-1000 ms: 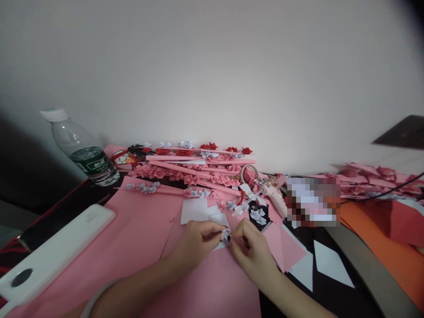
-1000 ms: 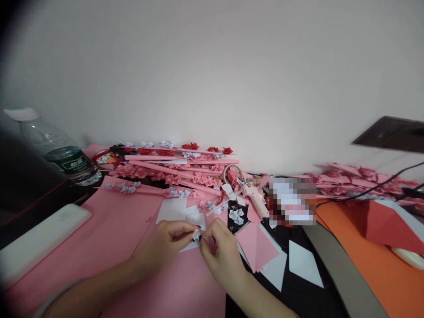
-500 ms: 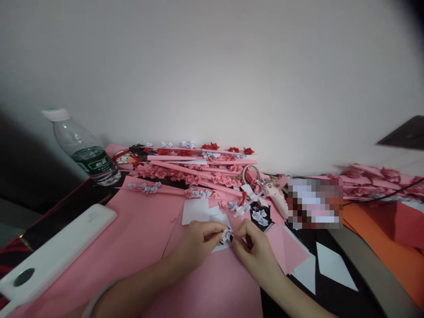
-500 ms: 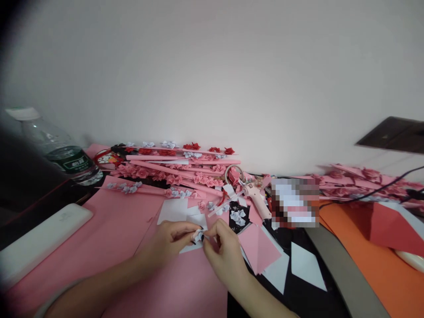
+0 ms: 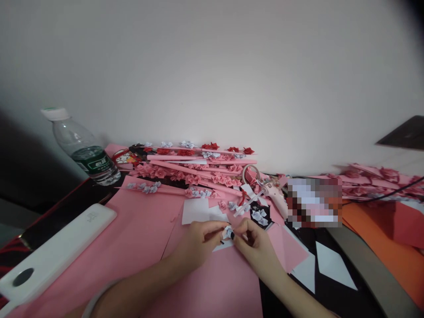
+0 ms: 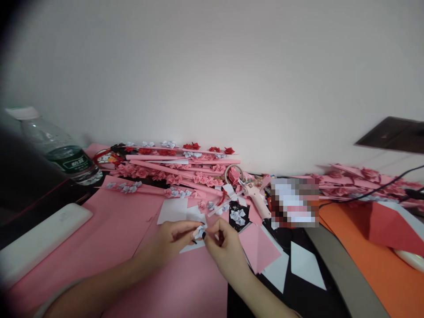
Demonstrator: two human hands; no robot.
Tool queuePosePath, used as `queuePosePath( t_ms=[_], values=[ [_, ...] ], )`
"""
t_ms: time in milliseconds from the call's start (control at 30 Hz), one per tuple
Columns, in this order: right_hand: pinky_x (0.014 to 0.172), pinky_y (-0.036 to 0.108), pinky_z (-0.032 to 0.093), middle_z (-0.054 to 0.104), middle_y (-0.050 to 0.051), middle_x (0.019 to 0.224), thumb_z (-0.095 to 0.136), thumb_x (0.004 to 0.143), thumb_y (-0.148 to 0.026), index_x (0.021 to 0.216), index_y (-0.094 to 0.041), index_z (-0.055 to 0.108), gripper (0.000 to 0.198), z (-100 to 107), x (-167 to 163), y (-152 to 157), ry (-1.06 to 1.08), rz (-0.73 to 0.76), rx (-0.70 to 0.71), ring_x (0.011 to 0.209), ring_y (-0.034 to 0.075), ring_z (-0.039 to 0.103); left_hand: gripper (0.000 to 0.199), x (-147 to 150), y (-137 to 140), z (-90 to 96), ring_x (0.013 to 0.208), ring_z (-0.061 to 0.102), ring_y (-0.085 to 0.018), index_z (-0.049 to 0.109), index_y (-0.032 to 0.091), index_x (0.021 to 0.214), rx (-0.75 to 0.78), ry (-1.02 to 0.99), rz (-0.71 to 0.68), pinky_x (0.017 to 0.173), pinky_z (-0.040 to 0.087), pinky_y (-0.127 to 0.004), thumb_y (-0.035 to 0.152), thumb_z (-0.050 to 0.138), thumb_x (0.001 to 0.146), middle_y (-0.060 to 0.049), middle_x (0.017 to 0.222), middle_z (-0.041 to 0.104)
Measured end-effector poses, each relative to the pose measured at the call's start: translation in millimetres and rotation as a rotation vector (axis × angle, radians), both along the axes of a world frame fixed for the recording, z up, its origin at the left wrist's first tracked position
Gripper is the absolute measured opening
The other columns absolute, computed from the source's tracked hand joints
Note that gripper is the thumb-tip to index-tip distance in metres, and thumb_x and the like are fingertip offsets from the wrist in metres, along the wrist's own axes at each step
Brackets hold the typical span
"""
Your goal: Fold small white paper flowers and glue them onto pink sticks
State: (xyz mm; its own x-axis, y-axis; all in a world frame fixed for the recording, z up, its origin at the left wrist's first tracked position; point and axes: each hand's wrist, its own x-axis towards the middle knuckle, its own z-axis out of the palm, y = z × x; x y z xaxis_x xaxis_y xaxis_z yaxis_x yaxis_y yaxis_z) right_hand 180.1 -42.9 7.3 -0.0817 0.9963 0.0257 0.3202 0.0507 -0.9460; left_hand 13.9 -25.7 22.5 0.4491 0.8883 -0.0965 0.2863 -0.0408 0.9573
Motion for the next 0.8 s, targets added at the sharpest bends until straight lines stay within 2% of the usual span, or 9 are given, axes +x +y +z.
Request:
queuePosePath(
  t_ms=[67,167,267,433,800],
  values=[
    [0.051,0.023,0.029,0.041,-0.003,0.061,0.048,0.074,-0.015,0.065,-0.019,0.044,0.011,-2,0,-1,-0.064,0.002,0.041,0.056,0.012,0.039,0.022,0,0,1.8,0.071,0.056,-0.015,0.066,0.016,0.083,0.018,-0.012,0.002,0.061,0.040,-0.020,0.023,0.045,0.080,-0.001,0.078,0.065],
    [0.051,0.023,0.029,0.041,-0.004,0.061,0.048,0.074,-0.013,0.065,-0.019,0.043,0.012,-2,0,-2,-0.133,0.010,0.081,0.055,0.012,0.039,0.022,0,0,1.6,0.065,0.053,-0.013,0.065,0.015,0.081,0.036,-0.009,-0.008,0.057,0.037,-0.020,0.023,0.045,0.080,-0.001,0.074,0.063],
    [0.050,0.023,0.029,0.040,-0.004,0.060,0.048,0.074,-0.012,0.063,-0.020,0.040,0.015,0,0,-3,-0.161,0.029,0.103,0.054,0.011,0.038,0.022,0,0,0.0,0.065,0.052,-0.012,0.065,0.016,0.081,0.042,0.027,0.006,0.057,0.036,-0.020,0.023,0.044,0.080,0.000,0.073,0.062],
    [0.050,0.023,0.029,0.040,-0.003,0.062,0.047,0.074,-0.010,0.063,-0.020,0.040,0.016,2,-2,-5,-0.200,0.060,0.143,0.055,0.011,0.038,0.020,-1,0,-1.2,0.063,0.051,-0.011,0.062,0.015,0.070,0.023,0.026,0.002,0.056,0.034,-0.019,0.019,0.044,0.078,0.000,0.069,0.060],
    [0.049,0.023,0.029,0.039,-0.003,0.063,0.048,0.072,-0.008,0.064,-0.020,0.037,0.019,3,-2,-5,-0.273,0.093,0.182,0.054,0.011,0.038,0.022,-1,-2,-10.1,0.057,0.042,-0.010,0.057,0.016,0.069,0.146,0.092,-0.017,0.053,0.030,-0.020,0.020,0.039,0.081,0.002,0.060,0.049]
  ],
)
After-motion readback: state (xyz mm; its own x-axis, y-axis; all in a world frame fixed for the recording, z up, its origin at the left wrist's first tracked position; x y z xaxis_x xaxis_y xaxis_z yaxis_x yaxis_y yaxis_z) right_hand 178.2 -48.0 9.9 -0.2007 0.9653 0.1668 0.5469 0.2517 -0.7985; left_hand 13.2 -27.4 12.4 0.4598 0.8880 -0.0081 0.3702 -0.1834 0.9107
